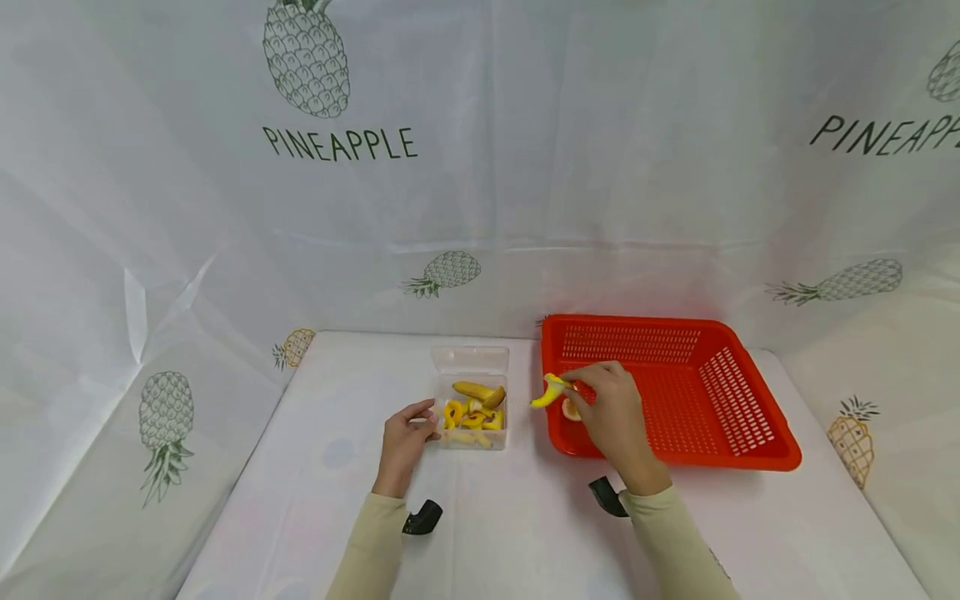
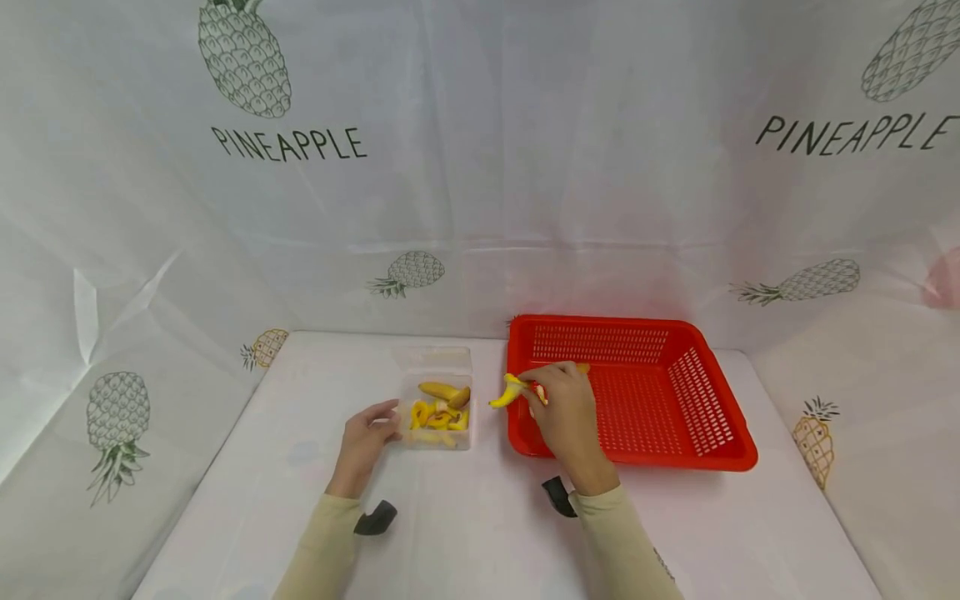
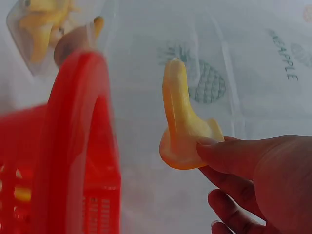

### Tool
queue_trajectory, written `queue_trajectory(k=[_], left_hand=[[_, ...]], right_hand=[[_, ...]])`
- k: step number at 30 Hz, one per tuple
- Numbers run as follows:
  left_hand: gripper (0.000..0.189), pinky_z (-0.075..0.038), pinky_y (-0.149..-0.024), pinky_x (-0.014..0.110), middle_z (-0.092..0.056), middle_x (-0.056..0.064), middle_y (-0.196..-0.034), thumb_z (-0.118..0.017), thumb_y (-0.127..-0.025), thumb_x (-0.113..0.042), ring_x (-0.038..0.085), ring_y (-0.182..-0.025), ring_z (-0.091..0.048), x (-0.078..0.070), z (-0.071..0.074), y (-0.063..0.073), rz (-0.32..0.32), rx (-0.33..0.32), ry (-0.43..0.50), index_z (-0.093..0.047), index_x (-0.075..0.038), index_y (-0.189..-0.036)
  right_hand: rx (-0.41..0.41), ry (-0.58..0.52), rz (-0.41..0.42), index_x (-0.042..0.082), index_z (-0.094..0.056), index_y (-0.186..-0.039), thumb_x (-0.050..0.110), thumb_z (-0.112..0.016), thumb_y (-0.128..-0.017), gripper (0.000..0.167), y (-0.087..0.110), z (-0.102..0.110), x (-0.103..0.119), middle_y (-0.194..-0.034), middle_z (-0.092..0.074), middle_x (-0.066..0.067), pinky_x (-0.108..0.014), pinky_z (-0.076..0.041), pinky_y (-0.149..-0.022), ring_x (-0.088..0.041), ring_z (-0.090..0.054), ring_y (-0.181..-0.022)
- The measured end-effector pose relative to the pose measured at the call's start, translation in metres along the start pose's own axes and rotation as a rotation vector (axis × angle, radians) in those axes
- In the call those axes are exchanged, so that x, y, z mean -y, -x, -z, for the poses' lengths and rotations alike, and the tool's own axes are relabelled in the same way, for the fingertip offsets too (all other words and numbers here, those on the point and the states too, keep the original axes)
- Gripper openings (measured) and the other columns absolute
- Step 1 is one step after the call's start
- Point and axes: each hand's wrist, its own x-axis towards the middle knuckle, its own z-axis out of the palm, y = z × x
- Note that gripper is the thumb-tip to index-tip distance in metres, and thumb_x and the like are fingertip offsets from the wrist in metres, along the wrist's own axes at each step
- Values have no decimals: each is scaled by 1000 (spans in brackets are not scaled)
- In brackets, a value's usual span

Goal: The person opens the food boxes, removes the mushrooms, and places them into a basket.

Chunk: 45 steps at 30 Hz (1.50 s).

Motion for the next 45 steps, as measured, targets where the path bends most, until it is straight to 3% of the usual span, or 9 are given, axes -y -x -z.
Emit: queue_trajectory(k=[9, 18, 28, 45], left_hand=[[37, -61, -69, 23, -60, 17, -110, -65, -102, 3, 14, -78, -62, 1, 0, -1, -2, 2, -9, -61, 13, -138], [35, -60, -67, 20, -59, 17, -109, -64, -102, 5, 18, -80, -63, 0, -1, 2, 2, -13, -6, -62, 14, -136], [35, -63, -72, 27, -59, 16, -109, -63, -103, 5, 16, -79, -62, -1, -1, 3, -1, -3, -4, -62, 14, -137], [36, -62, -69, 23, -59, 20, -113, -62, -103, 6, 14, -78, -62, -1, -1, 3, -3, 1, -12, -62, 13, -138]], right_hand=[[-23, 56, -15, 2, -82, -101, -4, -92, -76, 28, 11, 15, -29, -94, -79, -12, -49, -51, -75, -35, -62, -94], [10, 102, -63, 2, -82, -98, -4, -92, -76, 25, 23, 21, -50, -95, -79, -15, -52, -52, -76, -38, -62, -95], [74, 117, -109, 1, -82, -97, -3, -90, -79, 20, 28, 22, -55, -92, -78, -15, -58, -53, -81, -42, -64, -98], [139, 148, -121, 1, -82, -98, -3, -89, -80, 20, 30, 17, -57, -92, -78, -14, -58, -57, -79, -42, -64, -100]])
